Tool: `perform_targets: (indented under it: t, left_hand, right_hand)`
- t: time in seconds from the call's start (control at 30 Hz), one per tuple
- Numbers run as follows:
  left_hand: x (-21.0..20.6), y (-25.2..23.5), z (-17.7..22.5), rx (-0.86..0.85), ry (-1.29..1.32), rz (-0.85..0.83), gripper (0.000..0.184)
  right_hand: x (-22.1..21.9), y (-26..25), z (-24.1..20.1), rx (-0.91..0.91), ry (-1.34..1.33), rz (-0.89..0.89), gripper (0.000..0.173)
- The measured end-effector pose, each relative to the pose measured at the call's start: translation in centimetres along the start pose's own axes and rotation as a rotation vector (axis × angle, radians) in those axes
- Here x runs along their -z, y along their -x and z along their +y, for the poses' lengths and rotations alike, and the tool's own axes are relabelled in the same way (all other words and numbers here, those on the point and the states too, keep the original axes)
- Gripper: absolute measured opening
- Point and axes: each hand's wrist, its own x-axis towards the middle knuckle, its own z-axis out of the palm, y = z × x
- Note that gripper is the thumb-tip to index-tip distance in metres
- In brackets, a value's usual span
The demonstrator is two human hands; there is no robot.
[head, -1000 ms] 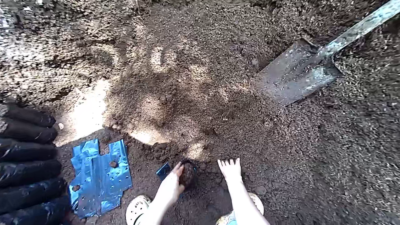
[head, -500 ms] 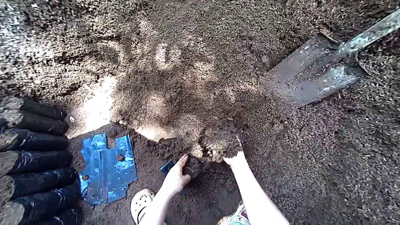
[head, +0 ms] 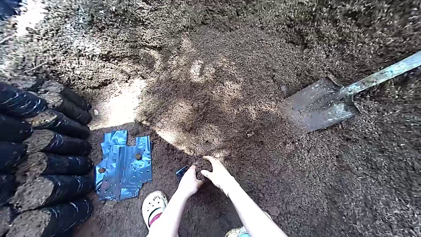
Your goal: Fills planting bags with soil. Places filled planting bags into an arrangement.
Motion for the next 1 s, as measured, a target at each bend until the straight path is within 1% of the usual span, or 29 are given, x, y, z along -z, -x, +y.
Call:
perform_targets:
  t: [0.07,0.13,0.17,0.23,0.27,0.3,0.33,0.4,0.5,0.57,0.6,0.67,0.7,0.73,0.77,0.8,0.83,0.87,0.93,0.97,1.0]
  left_hand:
    - [0.2,0.6,-0.6,-0.026,0.028,0.030,0.082]
    - [0.1,1.0,-1.2,-0.048,0.047,0.052,0.086]
    - [-0.1,1.1,-1.6,-0.054,0.064,0.058,0.086]
    - [0.0,1.3,-2.2,-0.061,0.101,0.065,0.089]
    - [0.2,1.5,-2.6,-0.062,0.108,0.069,0.088]
    - [0.3,1.7,-2.9,-0.069,0.114,0.069,0.089]
    - [0.3,1.8,-3.3,-0.087,0.123,0.072,0.089]
    - [0.0,2.1,-3.8,-0.129,0.135,0.086,0.091]
    - [-0.5,2.4,-3.6,-0.157,0.120,0.093,0.087]
    - [-0.8,2.4,-3.1,-0.136,0.071,0.082,0.083]
    - [-1.0,2.5,-3.0,-0.122,0.050,0.082,0.081]
    - [-0.9,2.4,-2.2,-0.083,-0.018,0.087,0.075]
    - [-0.5,2.4,-1.5,-0.051,-0.090,0.068,0.074]
    - [0.1,2.5,-0.7,-0.015,-0.190,0.038,0.073]
    - [0.6,2.7,0.1,0.015,-0.298,0.005,0.071]
    - [0.8,2.9,0.7,0.025,-0.388,-0.029,0.070]
    - [1.0,3.1,1.2,0.010,-0.448,-0.053,0.069]
    - [1.3,3.1,1.5,-0.023,-0.464,-0.055,0.067]
    - [2.1,2.8,1.3,-0.077,-0.378,-0.023,0.061]
    - [2.4,2.6,1.0,-0.054,-0.314,-0.006,0.062]
    - [2.6,2.3,0.5,0.014,-0.257,-0.002,0.067]
  right_hand:
    - [-1.6,0.5,-0.7,0.085,0.056,0.080,0.048]
    - [-3.4,0.2,-0.9,0.114,0.150,0.090,0.042]
    - [-3.4,0.1,-1.0,0.115,0.171,0.051,0.043]
    - [-1.8,0.5,-1.5,0.115,0.142,-0.065,0.049]
    - [-1.2,0.8,-1.6,0.122,0.134,-0.095,0.053]
    - [-1.1,1.2,-1.6,0.140,0.140,-0.071,0.051]
    - [-1.6,1.4,-1.5,0.163,0.161,-0.021,0.044]
    - [-3.3,1.8,-1.5,0.158,0.236,0.023,0.039]
    - [-5.1,1.6,-1.9,0.110,0.356,-0.015,0.040]
    - [-6.1,1.4,-1.9,0.097,0.412,-0.030,0.042]
    - [-6.3,1.2,-1.7,0.097,0.427,-0.042,0.042]
    - [-5.3,0.9,-1.1,0.139,0.418,-0.084,0.040]
    - [-4.1,0.5,-0.6,0.184,0.375,-0.106,0.039]
    - [-3.0,0.0,0.4,0.233,0.276,-0.103,0.040]
    - [-2.1,-0.6,1.6,0.252,0.111,-0.070,0.042]
    - [-1.6,-1.0,2.9,0.214,-0.079,-0.021,0.046]
    - [-1.2,-1.3,4.0,0.124,-0.232,-0.004,0.056]
    - [-1.2,-1.7,4.9,0.020,-0.335,-0.046,0.068]
    - [-2.3,-2.2,6.3,-0.138,-0.506,-0.186,0.080]
    - [-2.8,-2.3,6.6,-0.196,-0.579,-0.240,0.086]
    - [-3.1,-2.3,6.7,-0.239,-0.641,-0.267,0.088]
